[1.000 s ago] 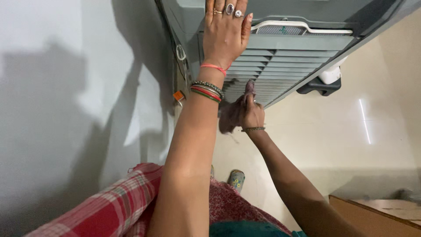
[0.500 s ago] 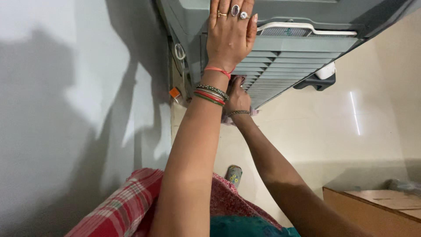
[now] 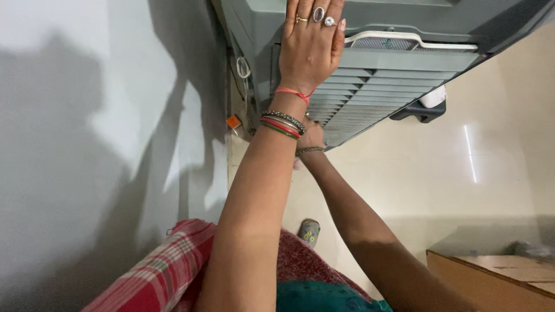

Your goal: The person wipes the top, sides, and front vent of an air cooler with a cloth.

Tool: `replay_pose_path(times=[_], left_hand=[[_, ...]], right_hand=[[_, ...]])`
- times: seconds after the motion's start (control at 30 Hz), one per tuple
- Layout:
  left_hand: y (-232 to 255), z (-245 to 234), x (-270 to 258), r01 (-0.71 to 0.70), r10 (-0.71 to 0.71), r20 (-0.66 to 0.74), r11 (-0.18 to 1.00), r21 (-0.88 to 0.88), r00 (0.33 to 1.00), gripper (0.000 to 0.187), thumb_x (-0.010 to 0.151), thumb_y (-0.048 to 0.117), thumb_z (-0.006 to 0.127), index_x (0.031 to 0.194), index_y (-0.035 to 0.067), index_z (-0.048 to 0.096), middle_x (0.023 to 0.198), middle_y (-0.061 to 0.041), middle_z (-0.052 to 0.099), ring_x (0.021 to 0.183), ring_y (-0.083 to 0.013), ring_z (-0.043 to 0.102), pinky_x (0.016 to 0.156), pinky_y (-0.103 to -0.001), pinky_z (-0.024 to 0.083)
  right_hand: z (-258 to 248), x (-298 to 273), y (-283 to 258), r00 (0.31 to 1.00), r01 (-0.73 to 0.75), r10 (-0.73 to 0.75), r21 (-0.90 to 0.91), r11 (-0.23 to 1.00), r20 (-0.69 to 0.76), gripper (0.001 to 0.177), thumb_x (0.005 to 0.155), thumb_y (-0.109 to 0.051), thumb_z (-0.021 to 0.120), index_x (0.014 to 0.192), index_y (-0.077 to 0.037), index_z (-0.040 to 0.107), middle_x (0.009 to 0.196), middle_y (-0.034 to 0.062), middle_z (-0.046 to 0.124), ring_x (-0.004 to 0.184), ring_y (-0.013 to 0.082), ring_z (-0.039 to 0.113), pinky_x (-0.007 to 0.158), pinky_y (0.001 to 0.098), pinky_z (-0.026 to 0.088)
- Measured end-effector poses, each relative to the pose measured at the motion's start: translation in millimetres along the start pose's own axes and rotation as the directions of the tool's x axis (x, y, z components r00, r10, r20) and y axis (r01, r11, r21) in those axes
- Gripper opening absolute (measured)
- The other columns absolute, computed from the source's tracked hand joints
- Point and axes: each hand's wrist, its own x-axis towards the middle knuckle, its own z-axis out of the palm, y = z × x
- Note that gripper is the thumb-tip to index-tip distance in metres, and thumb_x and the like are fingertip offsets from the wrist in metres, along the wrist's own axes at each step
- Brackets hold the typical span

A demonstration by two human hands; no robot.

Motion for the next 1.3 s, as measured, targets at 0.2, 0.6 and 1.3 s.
replay_pose_path(times=[0.2,0.6,1.3], left_hand=[[3.1,-12.1,2.0,-0.031,0.031,-0.065,0.999,-0.007,0.997,0.047,0.110,0.027,0.046,0.154,0.010,0.044,0.154,-0.010,0.051,0.149,-0.0295,0.038,0.130,-0.049,0.022],[-7.5,-27.7,6.7,-0.146,0.144,0.044,0.987,0.060,0.989,0.048,0.113,0.030,0.046,0.157,0.010,0.043,0.158,-0.010,0.047,0.148,-0.0305,0.039,0.127,-0.048,0.024],[-16.6,-8.4,1.9,-0.138,0.137,0.074,0.990,0.015,0.988,0.048,0.111,0.025,0.049,0.156,0.009,0.046,0.155,-0.010,0.050,0.149,-0.0308,0.037,0.128,-0.051,0.021]], right_hand=[[-75.0,-17.5,39.7,0.949,-0.308,0.305,-0.038,0.951,-0.078,0.037,0.097,-0.027,0.061,0.129,-0.011,0.056,0.078,0.0199,0.072,0.068,0.0422,0.069,0.061,0.0561,0.053],[-40.3,11.2,-24.8,0.995,-0.020,0.016,0.039,0.999,0.096,0.040,0.087,-0.038,0.069,0.120,-0.016,0.061,0.082,0.0216,0.073,0.073,0.0436,0.070,0.068,0.0552,0.053],[-71.1,12.5,10.9,0.982,-0.079,0.091,-0.074,0.994,0.165,0.042,0.092,-0.022,0.058,0.135,-0.019,0.056,0.088,0.0184,0.075,0.081,0.0410,0.073,0.074,0.0535,0.056]])
